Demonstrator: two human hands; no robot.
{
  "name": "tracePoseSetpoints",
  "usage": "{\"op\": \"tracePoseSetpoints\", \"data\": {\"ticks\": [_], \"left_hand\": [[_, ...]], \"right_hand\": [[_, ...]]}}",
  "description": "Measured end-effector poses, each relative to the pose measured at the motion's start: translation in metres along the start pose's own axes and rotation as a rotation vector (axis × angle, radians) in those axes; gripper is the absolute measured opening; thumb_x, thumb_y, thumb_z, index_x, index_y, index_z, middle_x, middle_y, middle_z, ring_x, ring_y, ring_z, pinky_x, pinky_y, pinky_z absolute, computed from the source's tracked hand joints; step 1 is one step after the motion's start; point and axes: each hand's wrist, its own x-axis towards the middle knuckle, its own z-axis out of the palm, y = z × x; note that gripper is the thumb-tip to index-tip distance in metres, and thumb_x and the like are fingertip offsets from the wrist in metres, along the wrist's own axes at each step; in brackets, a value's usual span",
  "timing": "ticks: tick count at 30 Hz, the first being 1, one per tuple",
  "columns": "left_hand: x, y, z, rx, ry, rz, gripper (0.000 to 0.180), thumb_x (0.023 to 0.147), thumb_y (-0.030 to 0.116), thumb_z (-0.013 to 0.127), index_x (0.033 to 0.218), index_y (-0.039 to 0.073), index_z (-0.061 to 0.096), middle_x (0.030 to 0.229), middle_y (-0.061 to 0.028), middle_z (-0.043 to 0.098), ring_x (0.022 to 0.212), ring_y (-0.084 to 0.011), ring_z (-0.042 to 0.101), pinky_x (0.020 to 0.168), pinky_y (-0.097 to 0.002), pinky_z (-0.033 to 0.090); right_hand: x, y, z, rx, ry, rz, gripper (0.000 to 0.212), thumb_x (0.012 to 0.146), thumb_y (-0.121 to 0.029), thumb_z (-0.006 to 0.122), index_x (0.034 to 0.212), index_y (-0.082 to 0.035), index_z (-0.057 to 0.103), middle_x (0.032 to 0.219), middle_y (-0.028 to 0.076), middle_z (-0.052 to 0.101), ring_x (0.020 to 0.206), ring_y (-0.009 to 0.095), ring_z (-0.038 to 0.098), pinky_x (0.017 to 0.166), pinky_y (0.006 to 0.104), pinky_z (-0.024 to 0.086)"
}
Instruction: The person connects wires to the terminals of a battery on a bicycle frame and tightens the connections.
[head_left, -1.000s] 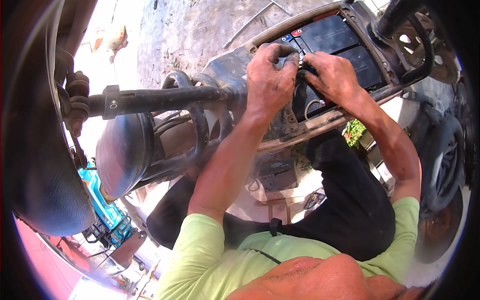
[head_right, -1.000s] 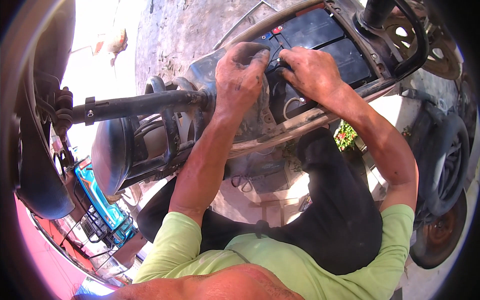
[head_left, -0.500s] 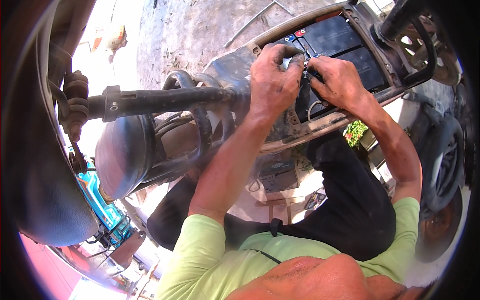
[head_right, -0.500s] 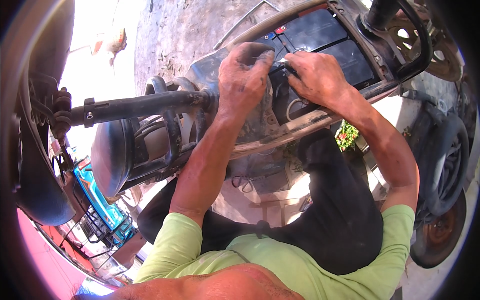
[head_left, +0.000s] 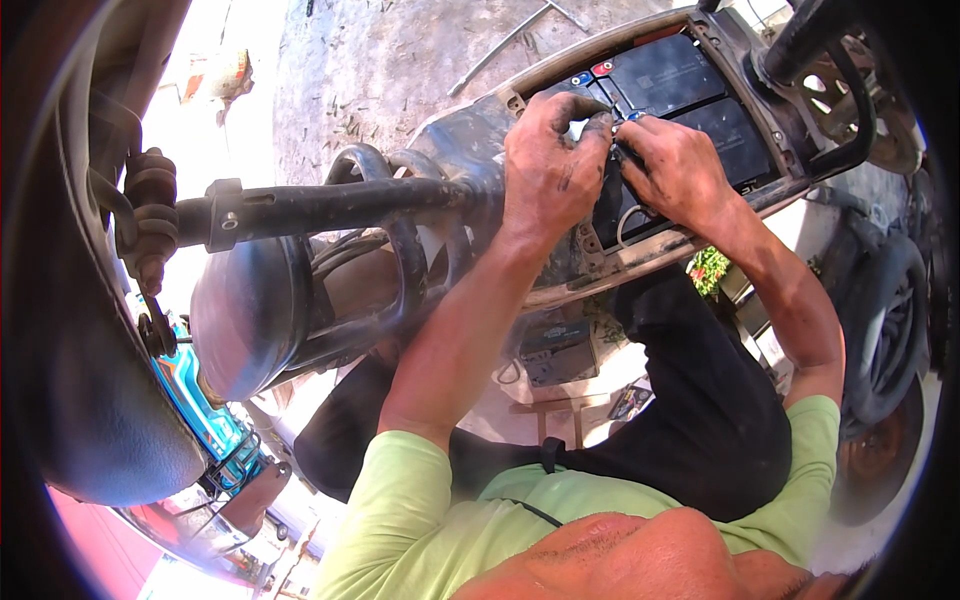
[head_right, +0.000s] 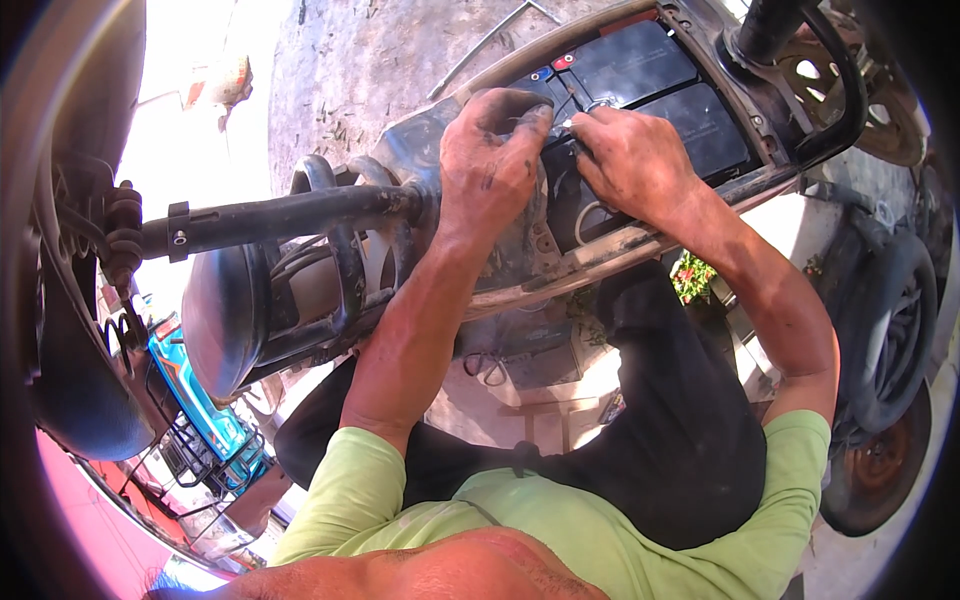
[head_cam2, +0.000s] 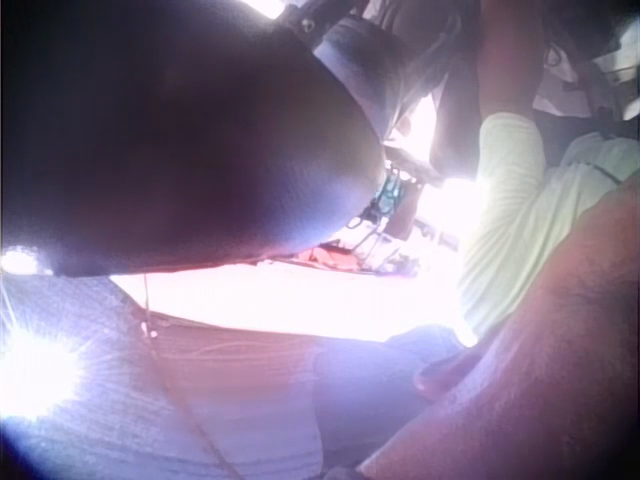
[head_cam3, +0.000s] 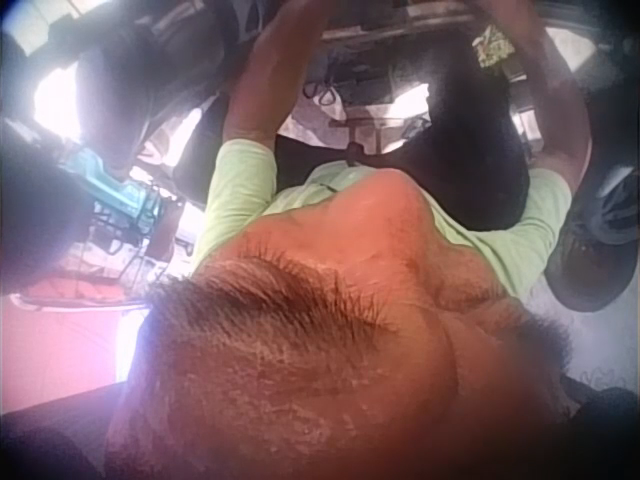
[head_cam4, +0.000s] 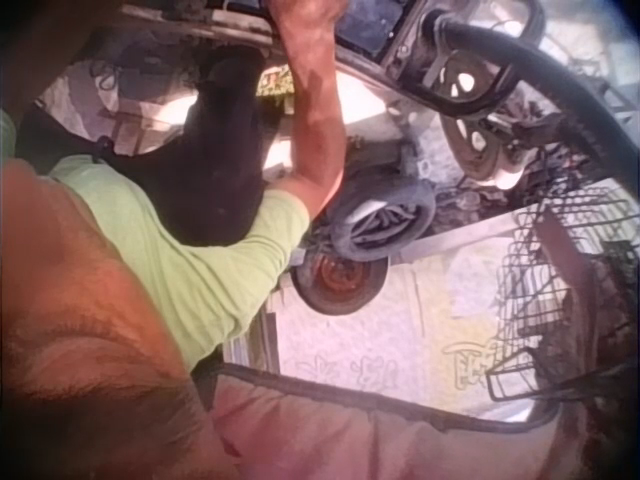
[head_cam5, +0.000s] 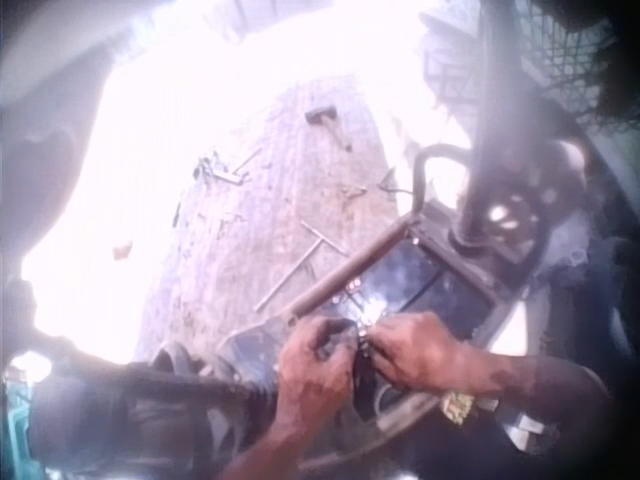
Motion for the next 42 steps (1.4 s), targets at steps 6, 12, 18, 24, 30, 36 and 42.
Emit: {"op": "tracePoseSetpoints", "data": {"ticks": [6,12,18,24,30,36,42], "left_hand": [[0.000,0.003,-0.003,0.055,-0.030,-0.025,0.023,0.094,0.017,0.076,0.107,-0.003,0.076,0.100,-0.0163,0.075,0.091,-0.0244,0.073,0.085,-0.0364,0.056],[0.000,0.004,-0.002,0.062,-0.032,-0.023,0.023,0.094,0.017,0.076,0.106,-0.002,0.076,0.099,-0.0165,0.075,0.091,-0.0263,0.074,0.085,-0.0374,0.056],[-0.001,0.002,-0.002,0.070,-0.026,-0.018,0.022,0.094,0.016,0.075,0.106,-0.002,0.076,0.098,-0.0162,0.075,0.090,-0.0255,0.074,0.085,-0.0371,0.056],[-0.001,0.000,0.001,-0.006,-0.022,-0.030,0.016,0.090,0.014,0.073,0.100,0.001,0.075,0.096,-0.0199,0.068,0.086,-0.0370,0.068,0.078,-0.0443,0.054],[-0.001,0.000,-0.001,-0.006,-0.029,-0.027,0.017,0.090,0.014,0.073,0.100,0.001,0.075,0.096,-0.0202,0.068,0.086,-0.0372,0.068,0.078,-0.0443,0.054],[-0.001,-0.002,0.000,0.068,-0.022,0.005,0.019,0.095,0.014,0.074,0.105,-0.003,0.076,0.094,-0.0149,0.076,0.085,-0.0198,0.071,0.081,-0.0343,0.056],[-0.001,0.001,-0.001,0.089,-0.028,-0.007,0.019,0.095,0.015,0.074,0.105,-0.002,0.076,0.094,-0.0151,0.076,0.085,-0.0212,0.072,0.081,-0.0350,0.056]], "right_hand": [[0.000,-0.002,0.000,-0.019,0.009,-0.004,0.020,0.087,-0.015,0.076,0.101,-0.006,0.064,0.090,0.014,0.067,0.087,0.040,0.070,0.074,0.0506,0.059],[0.002,-0.002,0.000,-0.034,0.011,-0.014,0.019,0.088,-0.016,0.075,0.097,-0.006,0.062,0.088,0.014,0.066,0.086,0.039,0.070,0.073,0.0502,0.059],[0.004,-0.001,0.000,-0.015,-0.003,0.013,0.021,0.087,-0.016,0.074,0.103,-0.006,0.064,0.091,0.015,0.068,0.087,0.041,0.070,0.074,0.0509,0.058],[0.003,0.007,0.001,0.077,0.012,-0.009,0.030,0.086,-0.015,0.075,0.113,-0.005,0.066,0.096,0.016,0.070,0.091,0.042,0.071,0.076,0.0512,0.058],[0.003,0.006,0.002,0.041,-0.023,0.030,0.029,0.088,-0.014,0.076,0.114,-0.005,0.066,0.099,0.017,0.071,0.092,0.042,0.071,0.077,0.0516,0.059],[0.003,0.011,0.004,0.052,-0.021,0.020,0.028,0.089,-0.016,0.075,0.113,-0.004,0.066,0.100,0.017,0.072,0.093,0.042,0.071,0.078,0.0514,0.059],[0.002,0.014,0.002,0.087,-0.008,0.000,0.030,0.087,-0.016,0.075,0.113,-0.002,0.067,0.100,0.019,0.072,0.095,0.043,0.071,0.080,0.0522,0.058]]}}
